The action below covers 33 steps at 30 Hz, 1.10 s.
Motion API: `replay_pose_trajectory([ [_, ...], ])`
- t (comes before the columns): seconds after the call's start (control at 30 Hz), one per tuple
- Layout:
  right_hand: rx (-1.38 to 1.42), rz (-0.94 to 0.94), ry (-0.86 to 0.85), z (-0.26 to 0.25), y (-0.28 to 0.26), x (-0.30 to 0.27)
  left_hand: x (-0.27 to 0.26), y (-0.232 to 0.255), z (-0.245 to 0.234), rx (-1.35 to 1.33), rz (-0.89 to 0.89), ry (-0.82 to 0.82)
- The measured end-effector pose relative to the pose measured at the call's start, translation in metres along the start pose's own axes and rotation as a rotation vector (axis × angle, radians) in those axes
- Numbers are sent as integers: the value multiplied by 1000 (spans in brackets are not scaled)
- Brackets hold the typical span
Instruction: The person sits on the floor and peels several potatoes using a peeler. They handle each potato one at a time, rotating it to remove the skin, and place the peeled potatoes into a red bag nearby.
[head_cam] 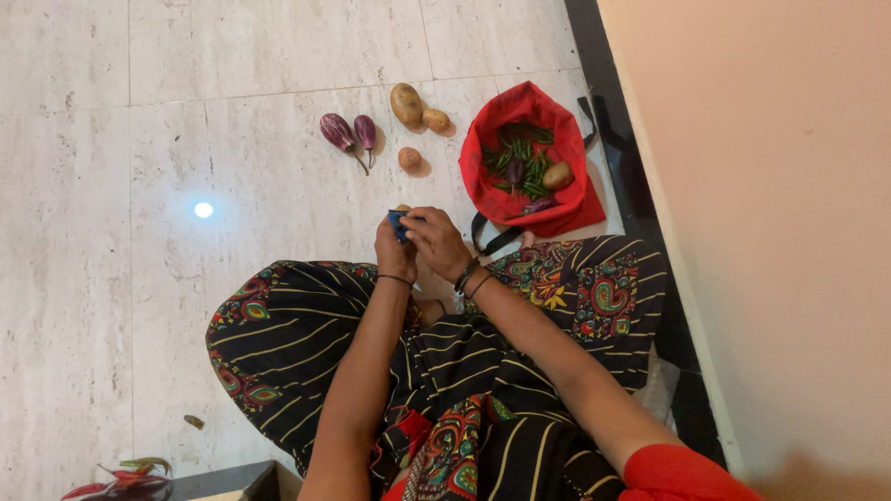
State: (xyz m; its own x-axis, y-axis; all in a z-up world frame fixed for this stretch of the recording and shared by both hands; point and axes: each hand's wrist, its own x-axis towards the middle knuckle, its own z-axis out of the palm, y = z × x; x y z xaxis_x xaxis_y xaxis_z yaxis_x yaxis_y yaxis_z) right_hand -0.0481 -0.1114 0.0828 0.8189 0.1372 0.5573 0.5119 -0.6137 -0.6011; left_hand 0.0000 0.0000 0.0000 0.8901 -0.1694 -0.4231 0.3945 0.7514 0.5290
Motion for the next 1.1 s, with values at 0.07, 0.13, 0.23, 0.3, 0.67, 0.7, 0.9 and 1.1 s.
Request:
replay_pose_trajectory([
  [0.07,124,182,27,4,8,-4,-3,3,0,-3,35,11],
  [0.13,207,324,74,6,22,-4,-3,6,4,-55,-18,48],
  [0.23,266,448,152,7,35,-3,-3,6,6,-48,-80,39],
  [0.3,304,488,171,5,34,-2,0,3,3,-27,-85,17],
  [0.67,21,195,146,2,18,12,7,-11,-4,117,-137,-33],
  [0.7,70,269,166,4,25,12,3,-8,0,58,-109,-81],
  [0.9,533,625,164,24,54,-8,-14,11,17,-26,70,-119],
  [1.1,298,542,176,18,41,-3,-4,10,8,-105,11,-89],
])
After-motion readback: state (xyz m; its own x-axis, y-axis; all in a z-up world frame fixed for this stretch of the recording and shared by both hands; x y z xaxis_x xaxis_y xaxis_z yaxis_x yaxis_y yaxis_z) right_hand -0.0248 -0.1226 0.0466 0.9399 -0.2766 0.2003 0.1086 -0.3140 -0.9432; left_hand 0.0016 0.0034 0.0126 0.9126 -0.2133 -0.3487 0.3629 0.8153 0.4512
